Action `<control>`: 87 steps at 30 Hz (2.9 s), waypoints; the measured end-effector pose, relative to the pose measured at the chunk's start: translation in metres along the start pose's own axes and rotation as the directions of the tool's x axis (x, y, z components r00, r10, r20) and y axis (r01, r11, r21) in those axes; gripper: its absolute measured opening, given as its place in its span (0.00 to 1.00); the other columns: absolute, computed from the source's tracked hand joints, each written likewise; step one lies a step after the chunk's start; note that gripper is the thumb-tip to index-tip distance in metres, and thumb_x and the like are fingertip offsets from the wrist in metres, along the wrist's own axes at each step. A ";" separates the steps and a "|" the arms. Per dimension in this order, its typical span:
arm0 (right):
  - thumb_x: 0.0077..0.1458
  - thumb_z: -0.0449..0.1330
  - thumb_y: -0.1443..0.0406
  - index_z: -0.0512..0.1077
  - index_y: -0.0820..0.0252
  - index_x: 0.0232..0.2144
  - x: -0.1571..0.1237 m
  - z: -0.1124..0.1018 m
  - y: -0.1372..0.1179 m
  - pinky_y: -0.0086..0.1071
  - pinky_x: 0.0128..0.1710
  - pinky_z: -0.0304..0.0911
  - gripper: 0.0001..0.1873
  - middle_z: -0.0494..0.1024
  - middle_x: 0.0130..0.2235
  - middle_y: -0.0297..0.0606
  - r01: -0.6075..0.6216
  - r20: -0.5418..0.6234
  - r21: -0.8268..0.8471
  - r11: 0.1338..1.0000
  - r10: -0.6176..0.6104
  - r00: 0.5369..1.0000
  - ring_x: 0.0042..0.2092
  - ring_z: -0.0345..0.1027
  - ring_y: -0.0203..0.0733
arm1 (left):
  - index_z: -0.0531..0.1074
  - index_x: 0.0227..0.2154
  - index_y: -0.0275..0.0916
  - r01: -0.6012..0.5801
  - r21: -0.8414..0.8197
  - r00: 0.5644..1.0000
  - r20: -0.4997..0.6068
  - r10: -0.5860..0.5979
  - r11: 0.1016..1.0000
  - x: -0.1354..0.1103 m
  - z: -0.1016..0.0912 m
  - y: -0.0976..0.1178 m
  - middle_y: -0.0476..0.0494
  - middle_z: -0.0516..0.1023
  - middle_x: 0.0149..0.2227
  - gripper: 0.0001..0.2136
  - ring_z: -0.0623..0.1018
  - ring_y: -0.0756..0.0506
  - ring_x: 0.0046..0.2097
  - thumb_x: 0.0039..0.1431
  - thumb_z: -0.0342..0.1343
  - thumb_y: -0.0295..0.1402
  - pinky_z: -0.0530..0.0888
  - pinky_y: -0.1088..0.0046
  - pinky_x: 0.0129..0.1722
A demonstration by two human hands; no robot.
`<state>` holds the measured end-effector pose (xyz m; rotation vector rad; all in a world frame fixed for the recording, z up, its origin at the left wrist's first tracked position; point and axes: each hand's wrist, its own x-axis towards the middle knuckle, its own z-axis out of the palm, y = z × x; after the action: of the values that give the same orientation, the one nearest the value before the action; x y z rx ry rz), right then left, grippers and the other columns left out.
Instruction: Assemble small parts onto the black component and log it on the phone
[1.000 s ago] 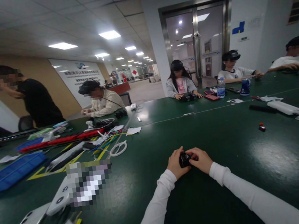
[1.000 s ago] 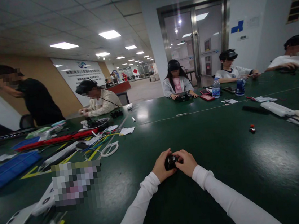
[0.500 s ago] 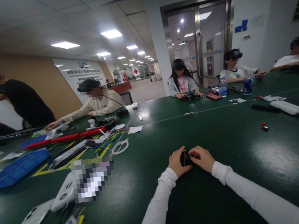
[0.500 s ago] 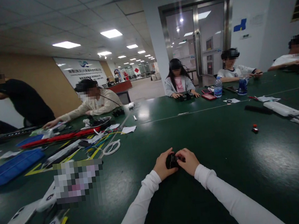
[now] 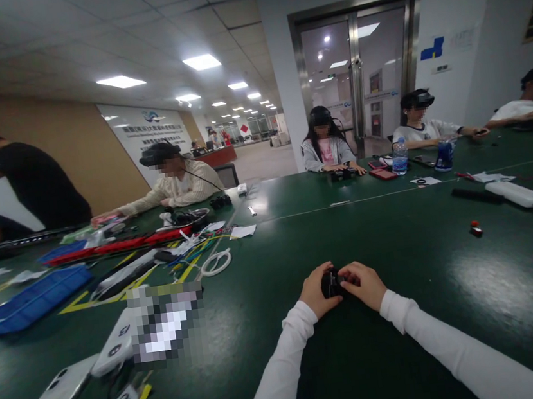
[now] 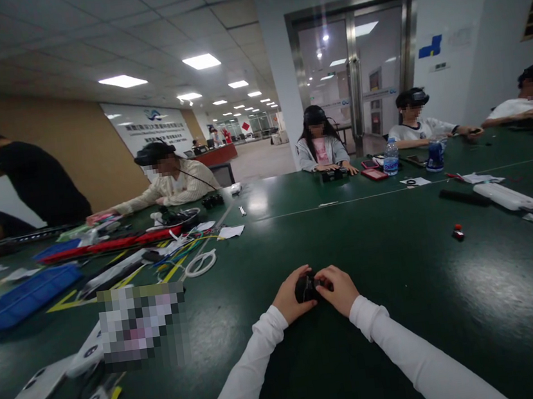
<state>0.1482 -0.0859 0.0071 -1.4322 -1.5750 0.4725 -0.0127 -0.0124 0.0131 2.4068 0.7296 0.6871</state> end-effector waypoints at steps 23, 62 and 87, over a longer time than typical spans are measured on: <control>0.47 0.51 0.72 0.66 0.57 0.33 0.000 -0.001 -0.002 0.36 0.38 0.61 0.10 0.66 0.38 0.38 0.101 -0.031 -0.045 0.994 -0.103 0.994 0.42 0.62 0.42 | 0.62 0.45 0.41 -0.032 0.155 0.999 -0.002 0.033 0.987 -0.001 -0.001 0.005 0.42 0.65 0.47 0.28 0.63 0.42 0.50 0.36 0.59 0.36 0.60 0.60 0.48; 0.40 0.62 0.67 0.69 0.60 0.30 0.014 -0.011 0.050 0.30 0.31 0.68 0.10 0.75 0.34 0.37 -0.253 0.068 0.923 0.289 0.526 0.848 0.40 0.69 0.42 | 0.59 0.49 0.42 0.117 0.092 0.993 0.008 -0.118 0.989 -0.002 -0.009 0.015 0.41 0.64 0.49 0.30 0.64 0.40 0.50 0.40 0.57 0.41 0.59 0.57 0.49; 0.43 0.56 0.61 0.68 0.57 0.30 0.005 -0.090 0.086 0.32 0.34 0.62 0.09 0.74 0.29 0.33 -0.208 -0.149 -0.069 0.976 0.197 0.969 0.32 0.68 0.37 | 0.53 0.52 0.41 0.104 -0.095 0.995 0.010 -0.104 0.990 -0.002 -0.005 0.013 0.40 0.66 0.48 0.32 0.66 0.44 0.48 0.43 0.56 0.41 0.60 0.59 0.50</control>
<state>0.2715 -0.0858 -0.0137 -1.6643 -1.3565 0.4172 -0.0123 -0.0216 0.0239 2.2659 0.7962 0.6581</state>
